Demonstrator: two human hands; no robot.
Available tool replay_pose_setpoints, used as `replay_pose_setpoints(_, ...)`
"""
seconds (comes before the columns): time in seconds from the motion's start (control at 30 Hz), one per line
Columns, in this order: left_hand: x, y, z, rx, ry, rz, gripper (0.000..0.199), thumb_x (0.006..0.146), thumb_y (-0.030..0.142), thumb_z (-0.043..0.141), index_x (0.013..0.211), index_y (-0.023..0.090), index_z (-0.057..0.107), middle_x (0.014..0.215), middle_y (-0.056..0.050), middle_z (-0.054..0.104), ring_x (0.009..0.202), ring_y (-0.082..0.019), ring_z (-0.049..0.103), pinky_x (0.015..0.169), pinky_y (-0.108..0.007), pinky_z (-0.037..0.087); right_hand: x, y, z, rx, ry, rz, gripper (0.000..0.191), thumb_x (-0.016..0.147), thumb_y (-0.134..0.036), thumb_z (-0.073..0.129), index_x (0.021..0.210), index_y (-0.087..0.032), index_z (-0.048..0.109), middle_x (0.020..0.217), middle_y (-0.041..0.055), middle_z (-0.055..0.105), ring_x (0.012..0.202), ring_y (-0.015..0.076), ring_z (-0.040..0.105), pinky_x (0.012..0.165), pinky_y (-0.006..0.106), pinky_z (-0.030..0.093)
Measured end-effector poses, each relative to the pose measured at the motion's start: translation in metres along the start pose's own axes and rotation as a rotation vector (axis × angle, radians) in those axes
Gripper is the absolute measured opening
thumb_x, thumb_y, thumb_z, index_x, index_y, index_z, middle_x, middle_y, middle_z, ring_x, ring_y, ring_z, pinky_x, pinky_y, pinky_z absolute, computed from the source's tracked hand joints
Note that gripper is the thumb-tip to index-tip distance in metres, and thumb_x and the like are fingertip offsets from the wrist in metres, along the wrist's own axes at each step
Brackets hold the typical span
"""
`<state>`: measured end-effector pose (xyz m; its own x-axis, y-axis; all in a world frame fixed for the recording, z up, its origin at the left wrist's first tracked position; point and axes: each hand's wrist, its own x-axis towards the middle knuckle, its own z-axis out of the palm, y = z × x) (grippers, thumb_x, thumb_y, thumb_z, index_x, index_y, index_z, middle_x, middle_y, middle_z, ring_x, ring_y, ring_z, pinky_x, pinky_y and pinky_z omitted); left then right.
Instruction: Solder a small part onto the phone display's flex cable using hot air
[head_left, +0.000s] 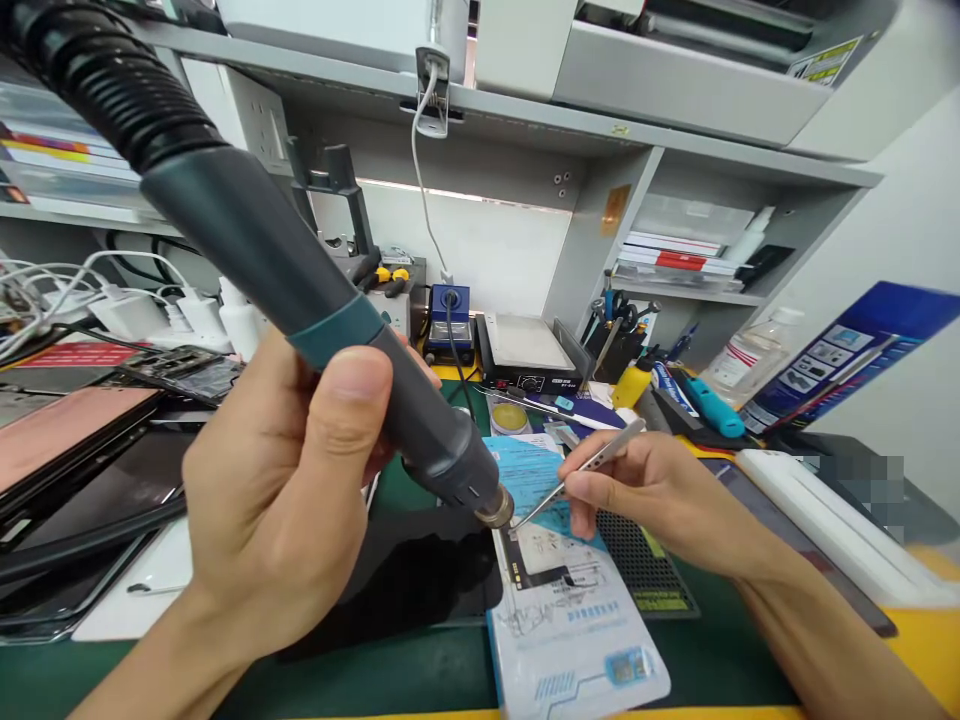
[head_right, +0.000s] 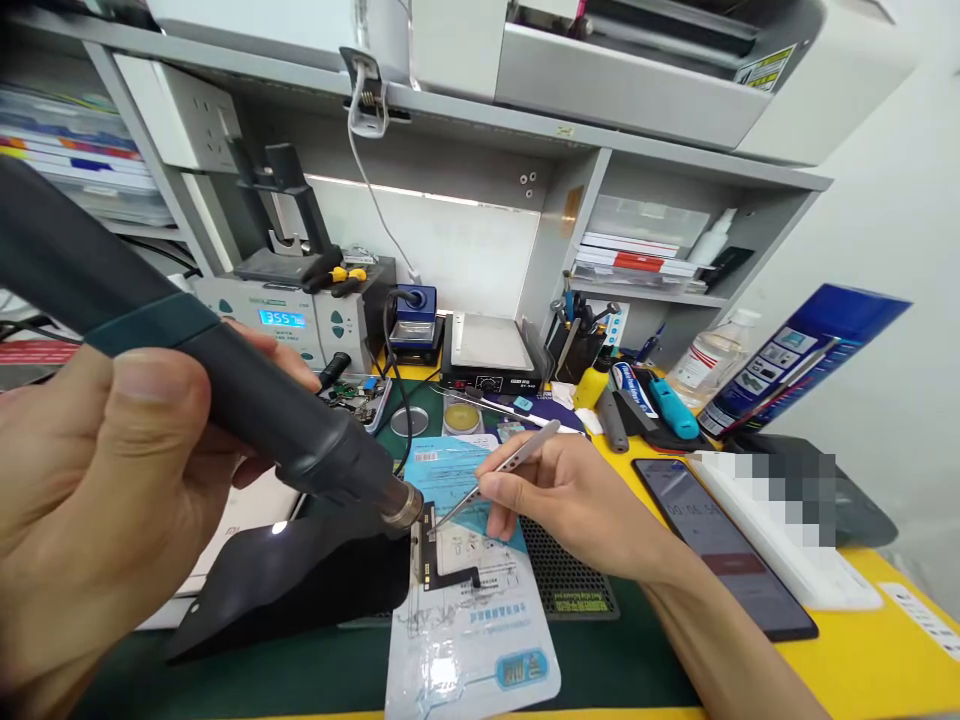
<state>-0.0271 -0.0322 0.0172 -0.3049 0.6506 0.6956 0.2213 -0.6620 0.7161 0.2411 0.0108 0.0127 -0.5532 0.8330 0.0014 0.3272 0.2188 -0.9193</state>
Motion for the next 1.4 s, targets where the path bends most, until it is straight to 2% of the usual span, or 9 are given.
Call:
replay_pose_setpoints(0.2, -0.002, 0.002, 0.001, 0.04, -0.009, 0.015, 0.032, 0.1, 0.051, 0.059, 0.107, 0.025, 0.076, 0.091, -0.006, 0.072, 0.081, -0.026, 0.075, 0.058, -0.038, 0.066, 0.0, -0.003, 0.002, 0.029, 0.01, 0.025, 0.037, 0.095, -0.043, 0.073, 0.073, -0.015, 0.079, 0.081, 0.0073, 0.076, 0.068, 0.0171, 0.07, 0.069, 0.028, 0.057)
replay_pose_setpoints(0.37, -0.004, 0.0, -0.001, 0.027, 0.004, -0.012, 0.032, 0.098, 0.053, 0.061, 0.098, 0.023, 0.073, 0.093, -0.007, 0.072, 0.091, -0.029, 0.074, 0.062, -0.038, 0.066, 0.001, -0.003, 0.002, -0.022, 0.017, 0.015, 0.042, 0.095, -0.045, 0.072, 0.069, -0.014, 0.081, 0.09, 0.0096, 0.076, 0.071, 0.0175, 0.07, 0.07, 0.029, 0.058)
replay_pose_setpoints(0.53, -0.003, -0.001, -0.001, 0.045, -0.002, -0.01, 0.034, 0.098, 0.055, 0.06, 0.094, 0.023, 0.071, 0.093, -0.007, 0.072, 0.088, -0.028, 0.075, 0.063, -0.04, 0.067, 0.0, -0.003, 0.002, -0.026, 0.032, 0.012, 0.041, 0.095, -0.044, 0.073, 0.067, -0.015, 0.079, 0.083, 0.0074, 0.075, 0.067, 0.016, 0.07, 0.068, 0.027, 0.056)
replay_pose_setpoints(0.87, -0.006, -0.004, -0.003, 0.037, 0.01, -0.004, 0.032, 0.098, 0.054, 0.061, 0.105, 0.026, 0.074, 0.094, -0.007, 0.072, 0.087, -0.028, 0.074, 0.061, -0.038, 0.064, -0.001, -0.004, 0.002, -0.03, 0.04, 0.015, 0.041, 0.094, -0.042, 0.074, 0.064, -0.014, 0.074, 0.083, 0.0065, 0.072, 0.064, 0.0149, 0.067, 0.063, 0.027, 0.055)
replay_pose_setpoints(0.93, -0.006, -0.002, -0.003, 0.035, 0.006, 0.004, 0.032, 0.099, 0.054, 0.06, 0.104, 0.025, 0.074, 0.093, -0.007, 0.072, 0.082, -0.026, 0.072, 0.055, -0.035, 0.059, -0.003, -0.006, 0.004, -0.042, 0.053, 0.01, 0.04, 0.094, -0.042, 0.074, 0.065, -0.014, 0.074, 0.082, 0.006, 0.072, 0.062, 0.0144, 0.066, 0.06, 0.028, 0.054)
replay_pose_setpoints(1.03, -0.005, 0.0, -0.003, 0.035, -0.002, 0.021, 0.03, 0.099, 0.051, 0.06, 0.104, 0.024, 0.073, 0.09, -0.006, 0.071, 0.072, -0.021, 0.068, 0.048, -0.032, 0.05, -0.007, -0.012, 0.008, -0.1, 0.079, -0.036, 0.037, 0.095, -0.038, 0.073, 0.066, -0.015, 0.073, 0.084, 0.006, 0.072, 0.062, 0.014, 0.064, 0.057, 0.026, 0.051)
replay_pose_setpoints(1.17, -0.006, 0.0, -0.003, 0.03, -0.02, 0.016, 0.029, 0.1, 0.05, 0.059, 0.107, 0.025, 0.072, 0.092, -0.005, 0.07, 0.076, -0.022, 0.069, 0.055, -0.033, 0.052, -0.012, -0.02, 0.015, -0.223, 0.138, -0.15, 0.036, 0.096, -0.03, 0.07, 0.062, -0.017, 0.072, 0.087, 0.0064, 0.075, 0.076, 0.0175, 0.069, 0.062, 0.025, 0.052)
replay_pose_setpoints(1.27, -0.006, -0.001, -0.002, 0.026, -0.044, 0.03, 0.028, 0.102, 0.049, 0.057, 0.106, 0.025, 0.07, 0.093, -0.004, 0.071, 0.073, -0.019, 0.068, 0.055, -0.031, 0.051, -0.016, -0.022, 0.02, -0.287, 0.172, -0.188, 0.023, 0.096, -0.028, 0.07, 0.075, -0.02, 0.075, 0.089, 0.0039, 0.076, 0.08, 0.0173, 0.07, 0.069, 0.025, 0.054)
replay_pose_setpoints(1.4, -0.006, -0.002, -0.003, -0.003, -0.071, 0.031, 0.025, 0.102, 0.047, 0.058, 0.107, 0.024, 0.068, 0.093, -0.003, 0.072, 0.07, -0.016, 0.067, 0.051, -0.029, 0.048, -0.027, -0.022, 0.027, -0.394, 0.185, -0.273, 0.005, 0.097, -0.021, 0.069, 0.095, -0.022, 0.073, 0.089, 0.0006, 0.074, 0.079, 0.0152, 0.07, 0.07, 0.024, 0.054)
